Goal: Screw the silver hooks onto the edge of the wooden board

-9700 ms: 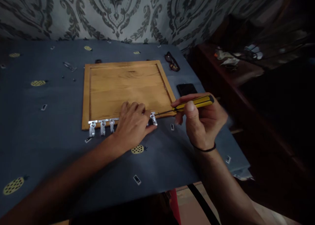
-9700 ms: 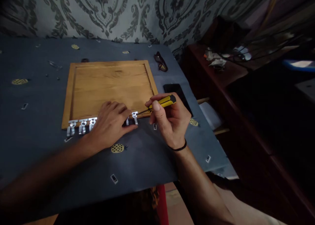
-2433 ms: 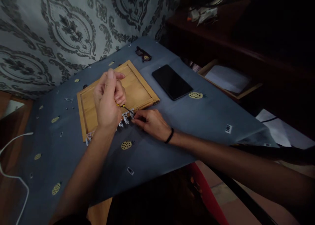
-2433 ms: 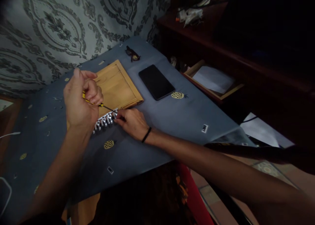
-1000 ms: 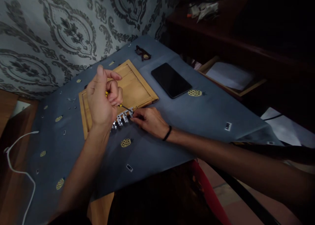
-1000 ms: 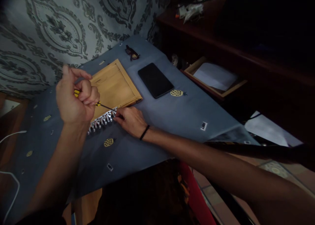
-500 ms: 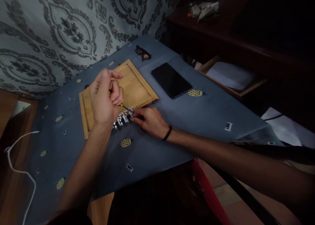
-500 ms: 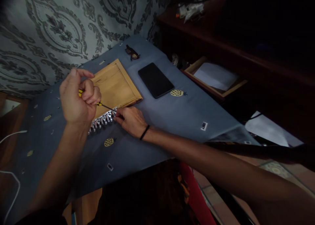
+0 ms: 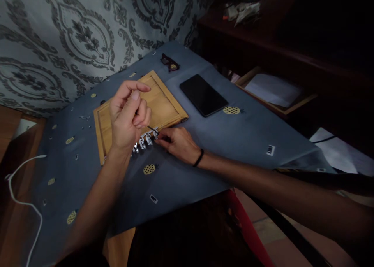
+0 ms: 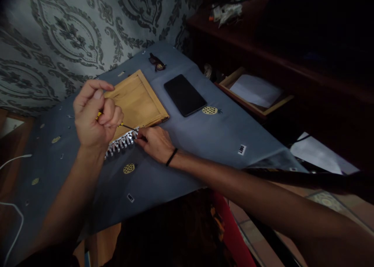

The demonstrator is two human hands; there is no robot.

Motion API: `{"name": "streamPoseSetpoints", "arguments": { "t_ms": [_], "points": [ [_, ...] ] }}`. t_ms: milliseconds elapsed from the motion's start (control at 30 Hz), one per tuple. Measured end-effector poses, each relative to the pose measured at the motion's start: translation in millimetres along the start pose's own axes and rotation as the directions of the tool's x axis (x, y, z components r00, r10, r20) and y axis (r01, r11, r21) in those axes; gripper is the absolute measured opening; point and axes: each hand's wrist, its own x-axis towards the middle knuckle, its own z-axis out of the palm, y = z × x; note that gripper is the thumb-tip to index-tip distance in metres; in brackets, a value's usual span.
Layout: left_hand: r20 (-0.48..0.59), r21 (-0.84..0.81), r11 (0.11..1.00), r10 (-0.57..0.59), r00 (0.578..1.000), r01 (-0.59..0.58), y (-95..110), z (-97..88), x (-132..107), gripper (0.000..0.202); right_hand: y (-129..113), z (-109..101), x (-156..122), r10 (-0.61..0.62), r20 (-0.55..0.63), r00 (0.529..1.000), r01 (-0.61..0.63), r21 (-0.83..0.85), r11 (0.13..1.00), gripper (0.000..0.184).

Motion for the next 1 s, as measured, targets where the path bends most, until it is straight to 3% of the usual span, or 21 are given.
{"name": "streamPoseSetpoints", "arguments": {
  "t_ms": [167,633,833,1000],
  "points": [
    [0.011,0.027,0.999,-0.033,0.999,0.033,3,-0.3,2,0.01,0,0,0,-0.008,-0.004,1.0,0.008,0.002,1.0,0.009],
    [-0.093,0.106,0.988,-0.105,0.99,0.114,4,-3.0,3,0.01,0,-1,0,-0.015,-0.003,1.0,0.015,0.019,1.0,0.009],
    [-0.339,0.079,0.988,-0.102,0.935,0.136,3,0.1,7,0.023,0,-1,0,-0.013,0.0,1.0,0.013,0.024,1.0,0.008],
    [-0.447,-0.015,0.999,-0.044,0.894,0.042,0,18.6,4,0.038,0,-1,-1,-0.004,0.014,1.0,0.004,0.023,1.0,0.01]
  ]
}}
